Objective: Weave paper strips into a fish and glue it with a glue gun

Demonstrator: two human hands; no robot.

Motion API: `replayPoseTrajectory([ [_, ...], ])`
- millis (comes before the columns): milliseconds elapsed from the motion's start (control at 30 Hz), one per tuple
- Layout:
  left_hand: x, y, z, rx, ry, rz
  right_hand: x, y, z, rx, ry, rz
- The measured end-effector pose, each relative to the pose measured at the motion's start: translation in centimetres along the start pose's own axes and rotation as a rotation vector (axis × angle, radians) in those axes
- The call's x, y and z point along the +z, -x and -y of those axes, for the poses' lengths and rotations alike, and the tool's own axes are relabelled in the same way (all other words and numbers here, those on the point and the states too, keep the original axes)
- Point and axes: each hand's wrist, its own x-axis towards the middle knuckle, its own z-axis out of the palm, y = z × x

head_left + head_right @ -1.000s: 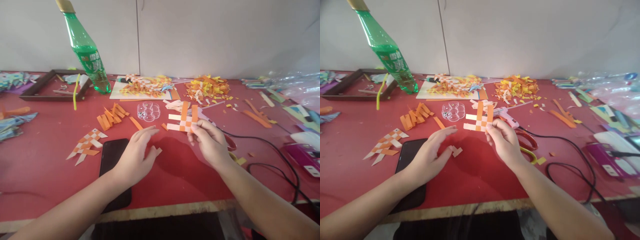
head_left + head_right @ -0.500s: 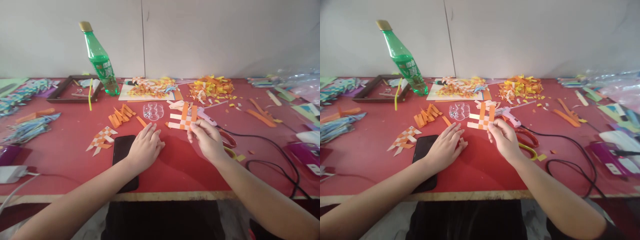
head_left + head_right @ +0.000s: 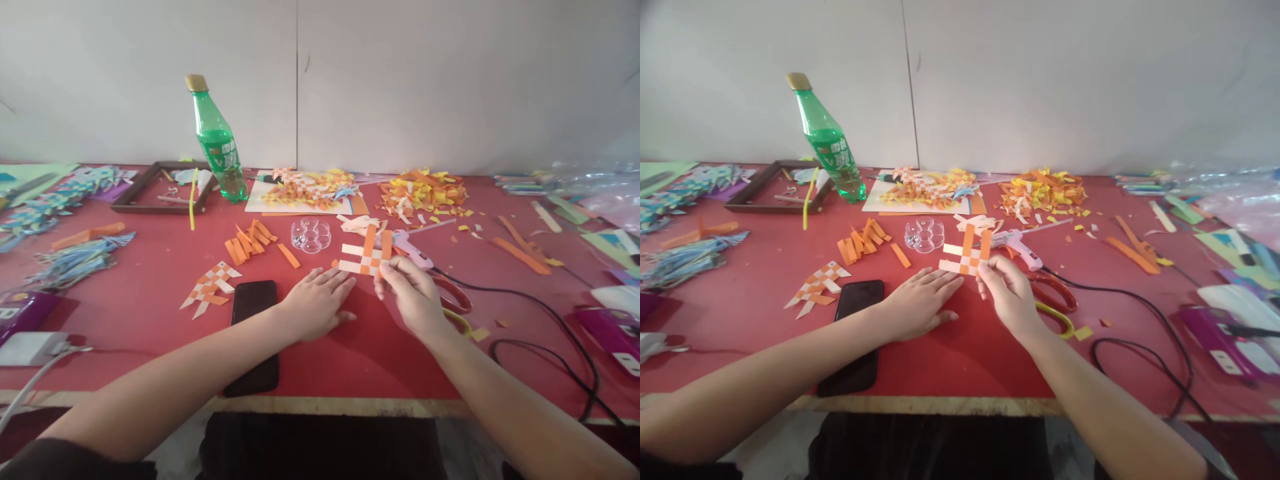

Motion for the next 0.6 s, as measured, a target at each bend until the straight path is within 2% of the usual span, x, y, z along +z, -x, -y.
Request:
replayPoseTrajectory([
  [100, -0.9, 1.3, 0.1, -0.001, 0.124, -0.079, 0.1, 0.1, -0.3, 0.010, -0.007, 0.046],
  [233, -2.5, 2.4, 0.6, -0.085, 0.359, -0.206, 0.3, 0.6, -0.4, 0.008, 0.018, 0.086],
  [300, -3.0, 2.5, 0.4, -0.088, 0.594, -0.192, 0.5, 0.9, -0.2, 0.010, 0.059, 0.117],
  [333, -3.1, 2.5, 0.2, -0.109, 0.847, -0.182, 0.6, 1.0, 0.0, 0.010, 0.081, 0.138],
  [367, -3.1, 2.4, -0.1, -0.146, 1.074, -0.181, 0.8, 1.2, 0.2, 0.010, 0.101, 0.162],
  [433, -2.7, 2.2, -0.7, -0.284, 1.368, -0.227, 1.0, 1.4, 0.6, 0.010, 0.130, 0.211],
  [533, -1.9, 2.1, -1.1, -0.470, 1.499, -0.314, 1.3, 1.5, 1.1, -0.002, 0.205, 0.311],
  [600, -1.4, 2.2, -1.0, -0.512, 1.518, -0.343, 1.2, 1.5, 1.3, -0.021, 0.272, 0.366],
])
